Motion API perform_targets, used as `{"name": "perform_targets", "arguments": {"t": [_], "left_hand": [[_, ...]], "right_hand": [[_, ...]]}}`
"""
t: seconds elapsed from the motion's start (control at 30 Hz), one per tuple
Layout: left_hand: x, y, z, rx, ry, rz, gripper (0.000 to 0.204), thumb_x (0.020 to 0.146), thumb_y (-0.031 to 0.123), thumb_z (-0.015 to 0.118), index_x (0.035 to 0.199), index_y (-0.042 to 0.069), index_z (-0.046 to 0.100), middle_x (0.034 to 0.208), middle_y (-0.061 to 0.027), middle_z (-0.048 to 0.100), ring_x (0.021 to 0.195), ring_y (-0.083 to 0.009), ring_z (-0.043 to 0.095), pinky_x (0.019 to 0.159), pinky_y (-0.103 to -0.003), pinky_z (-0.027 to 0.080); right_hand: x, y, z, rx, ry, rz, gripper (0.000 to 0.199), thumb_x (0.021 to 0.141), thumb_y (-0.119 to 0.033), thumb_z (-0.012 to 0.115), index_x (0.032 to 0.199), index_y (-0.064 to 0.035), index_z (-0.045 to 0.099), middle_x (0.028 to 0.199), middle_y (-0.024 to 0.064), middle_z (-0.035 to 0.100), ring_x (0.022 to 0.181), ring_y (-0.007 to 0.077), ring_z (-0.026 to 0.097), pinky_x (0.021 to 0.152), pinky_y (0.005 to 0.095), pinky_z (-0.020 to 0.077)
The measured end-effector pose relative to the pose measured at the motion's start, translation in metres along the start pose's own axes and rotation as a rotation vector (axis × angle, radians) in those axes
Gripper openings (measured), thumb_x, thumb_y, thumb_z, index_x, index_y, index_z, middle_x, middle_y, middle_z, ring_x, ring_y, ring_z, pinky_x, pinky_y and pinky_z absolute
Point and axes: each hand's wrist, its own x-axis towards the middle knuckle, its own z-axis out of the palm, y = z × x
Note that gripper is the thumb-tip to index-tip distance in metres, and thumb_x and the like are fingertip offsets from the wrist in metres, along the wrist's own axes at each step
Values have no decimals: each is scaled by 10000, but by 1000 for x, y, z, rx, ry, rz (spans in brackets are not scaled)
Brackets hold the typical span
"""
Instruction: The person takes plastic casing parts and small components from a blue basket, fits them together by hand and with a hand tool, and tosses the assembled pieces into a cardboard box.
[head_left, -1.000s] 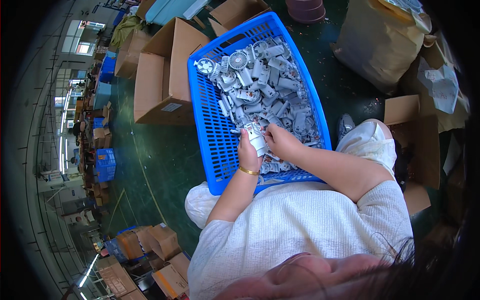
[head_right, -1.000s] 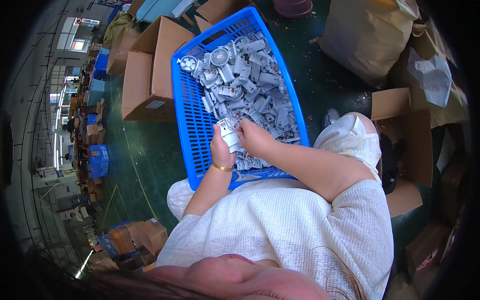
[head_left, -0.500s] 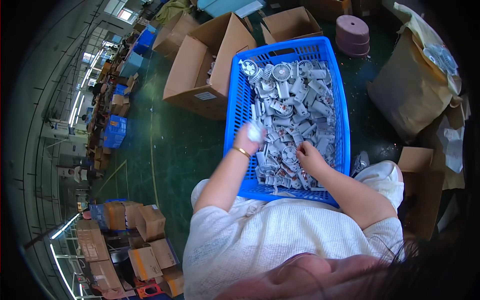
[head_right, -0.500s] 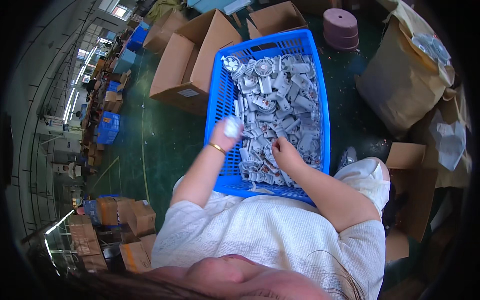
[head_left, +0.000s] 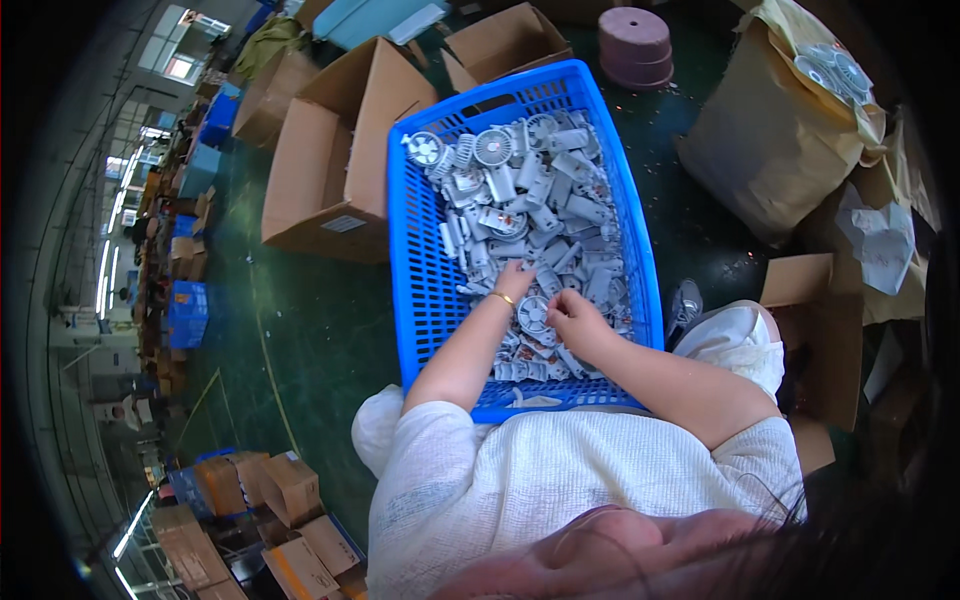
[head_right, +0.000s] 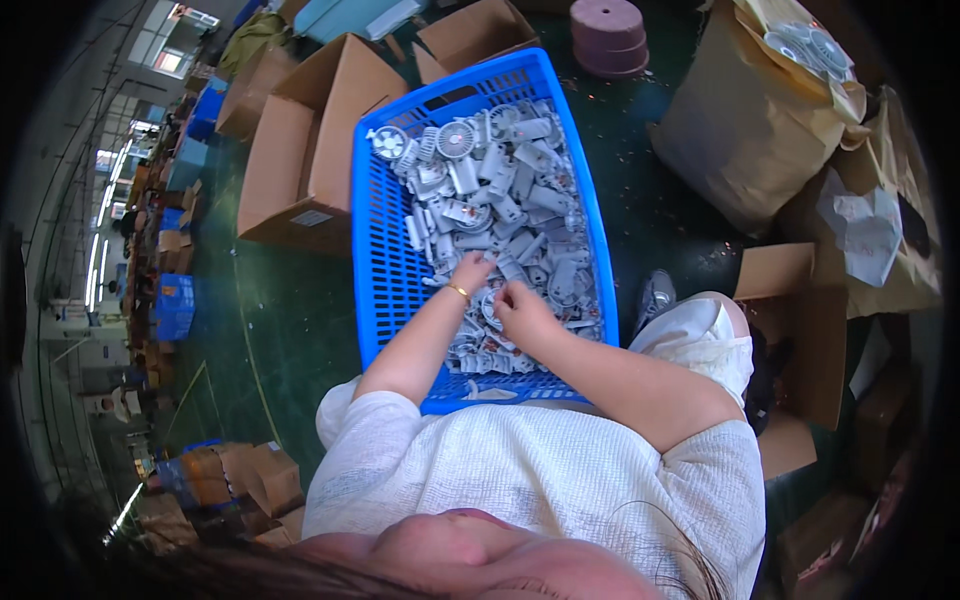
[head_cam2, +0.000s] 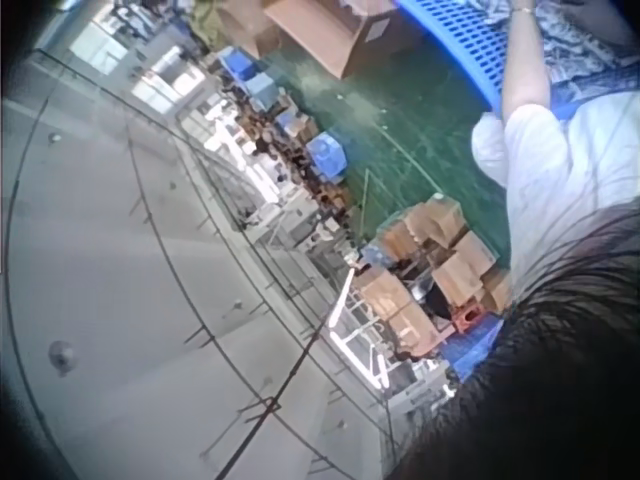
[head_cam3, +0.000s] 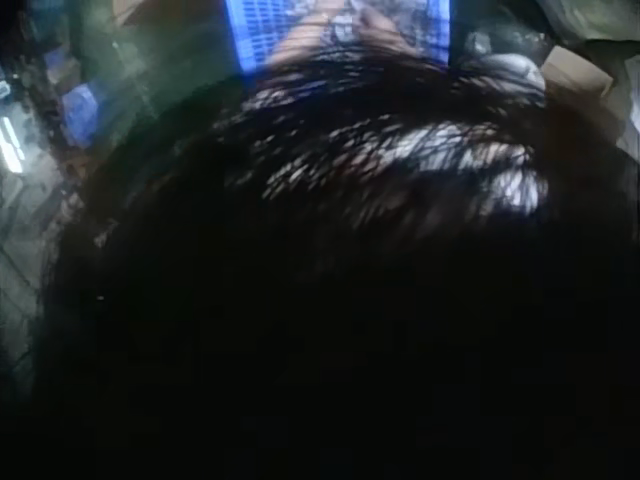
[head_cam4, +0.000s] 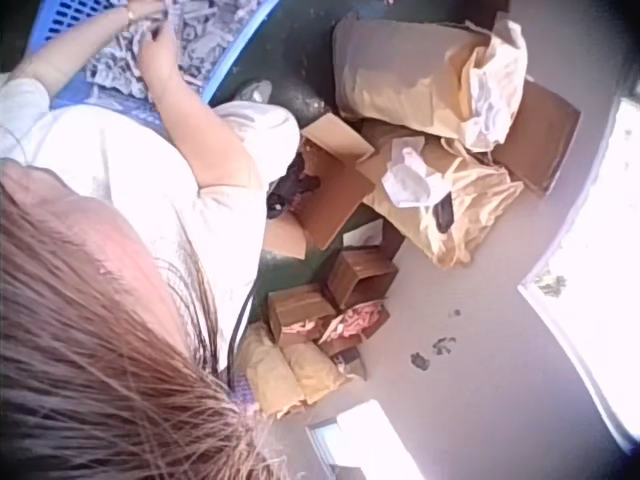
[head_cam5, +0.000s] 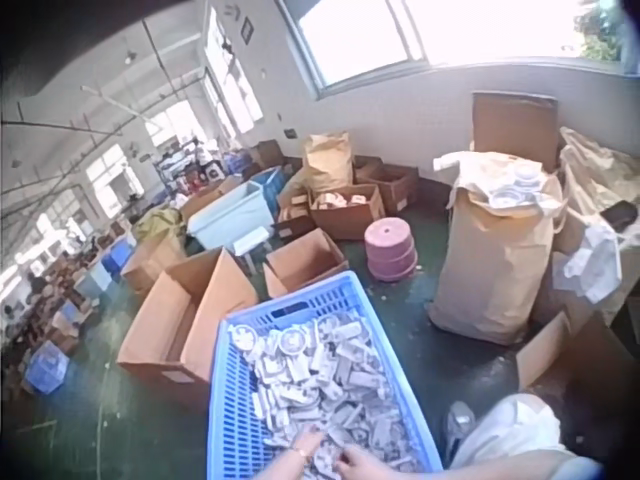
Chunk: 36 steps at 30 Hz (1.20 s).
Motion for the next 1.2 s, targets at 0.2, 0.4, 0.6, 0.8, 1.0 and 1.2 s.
{"name": "perform_targets", "arguments": {"t": [0.2, 0.4, 0.6, 0.8, 1.0, 1.2], "left_hand": [[3, 9, 51, 769, 66, 269, 548, 667, 209, 654, 1172, 104, 466, 1237, -125, 380, 1114, -332, 390, 955, -388, 325], [30, -11, 58, 921, -113, 196, 556, 689, 339, 675, 1137, 79, 471, 1145, -137, 497, 1071, -296, 481, 883, -452, 377], [14, -12, 70, 844, 33, 377, 222, 793, 120, 462, 983, 114, 579, 969, -127, 590, 910, -289, 577, 727, -413, 474], [-39, -5, 44, 514, -93, 288, 202, 665, 40, 537, 867, 43, 550, 889, -193, 581, 862, -357, 558, 742, -415, 450], [-76, 2, 14, -227, -74, -146, 242, 715, 121, 513, 925, 7, 475, 740, -178, 600, 646, -253, 625, 512, -354, 489], [-127, 35, -10, -1117, -26, -365, 138, 768, 138, 512, 898, 91, 505, 709, -62, 583, 516, -109, 514, 367, -230, 357]], "right_hand": [[-2, 16, -16, 172, -70, 127, 59, 835, -105, 502, 860, -59, 474, 724, 32, 550, 512, 93, 491, 445, 221, 387], [0, 7, -13, 228, -90, 203, 50, 812, -94, 503, 837, -65, 471, 748, 43, 547, 574, 119, 518, 478, 252, 423], [-4, 1, -17, 249, -74, 258, 9, 836, -88, 464, 837, -81, 469, 747, 57, 553, 549, 134, 499, 480, 245, 396], [-1, 8, -10, 225, -106, 242, 8, 833, -68, 467, 834, -73, 461, 716, 39, 523, 522, 127, 481, 456, 243, 384], [-2, 11, -9, 164, -119, 148, 10, 834, -59, 457, 842, -64, 460, 739, 49, 520, 555, 115, 484, 458, 240, 401], [7, 27, -18, 12, 6, 3, 63, 838, -114, 504, 847, -67, 464, 705, 19, 495, 573, 101, 470, 471, 235, 399]]}}
